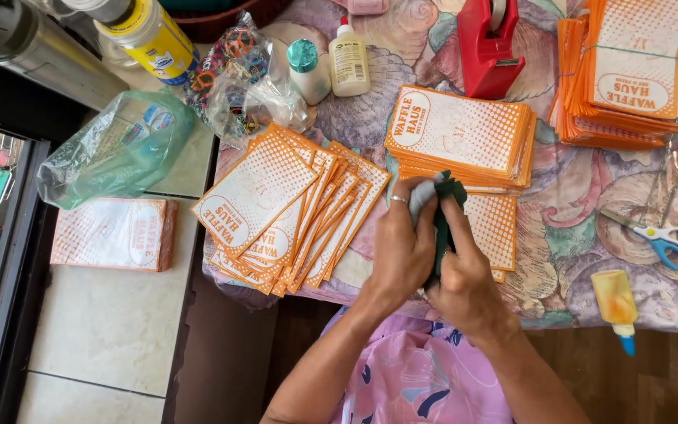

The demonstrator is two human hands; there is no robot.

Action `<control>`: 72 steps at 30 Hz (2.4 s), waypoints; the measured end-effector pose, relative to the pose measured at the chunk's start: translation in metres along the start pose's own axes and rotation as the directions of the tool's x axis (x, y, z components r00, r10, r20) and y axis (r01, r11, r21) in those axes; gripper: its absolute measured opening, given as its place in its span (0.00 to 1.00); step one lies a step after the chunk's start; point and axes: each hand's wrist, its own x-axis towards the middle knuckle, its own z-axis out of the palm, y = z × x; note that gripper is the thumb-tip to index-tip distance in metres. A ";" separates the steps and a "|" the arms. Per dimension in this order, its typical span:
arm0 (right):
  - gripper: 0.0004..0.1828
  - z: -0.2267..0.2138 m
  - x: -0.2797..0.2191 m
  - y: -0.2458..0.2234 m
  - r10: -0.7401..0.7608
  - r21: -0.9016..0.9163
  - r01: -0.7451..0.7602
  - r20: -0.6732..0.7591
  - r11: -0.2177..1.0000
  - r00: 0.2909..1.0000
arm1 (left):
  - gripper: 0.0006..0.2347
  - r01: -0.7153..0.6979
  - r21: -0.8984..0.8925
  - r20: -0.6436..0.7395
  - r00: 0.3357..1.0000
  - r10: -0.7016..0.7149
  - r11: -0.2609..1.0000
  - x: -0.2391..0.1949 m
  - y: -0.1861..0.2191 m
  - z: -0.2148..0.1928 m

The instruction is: Applying glue to the flaps of paper bags and stacking them in an organized pile.

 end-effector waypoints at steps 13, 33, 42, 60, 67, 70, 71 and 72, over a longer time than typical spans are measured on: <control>0.14 -0.088 -0.024 -0.009 0.306 0.280 -0.335 0.143 0.900 0.941 | 0.19 -0.152 0.099 -0.091 0.983 0.161 0.983 0.209 -0.009 -0.008; 0.10 -0.162 -0.139 0.038 0.777 0.389 -0.675 -0.370 0.627 0.509 | 0.18 -0.670 0.345 0.168 0.733 0.659 0.657 0.199 -0.053 0.060; 0.10 -0.169 -0.133 0.032 0.746 0.246 -0.723 -0.409 0.645 0.526 | 0.32 -0.214 0.750 -0.092 0.903 0.419 0.626 0.230 -0.087 0.169; 0.30 -0.161 -0.145 0.120 0.889 -0.130 -0.879 0.047 0.458 0.456 | 0.27 -0.648 0.505 0.145 0.714 0.685 0.570 0.143 -0.021 0.099; 0.18 -0.172 -0.159 0.136 0.963 0.363 -0.917 0.143 0.165 0.229 | 0.13 -0.811 0.224 0.606 0.551 0.574 0.541 0.019 -0.051 0.032; 0.17 -0.173 -0.168 0.142 0.933 0.766 -0.642 0.203 0.038 0.297 | 0.17 -0.820 0.329 0.683 0.549 0.482 0.468 -0.002 -0.062 0.020; 0.14 -0.170 -0.162 0.142 0.924 0.858 -0.513 0.219 -0.030 0.313 | 0.15 -0.828 0.345 0.671 0.547 0.500 0.443 -0.005 -0.064 0.019; 0.12 -0.167 -0.157 0.142 0.915 0.924 -0.370 0.233 -0.102 0.330 | 0.14 -0.834 0.361 0.659 0.545 0.518 0.418 -0.007 -0.066 0.018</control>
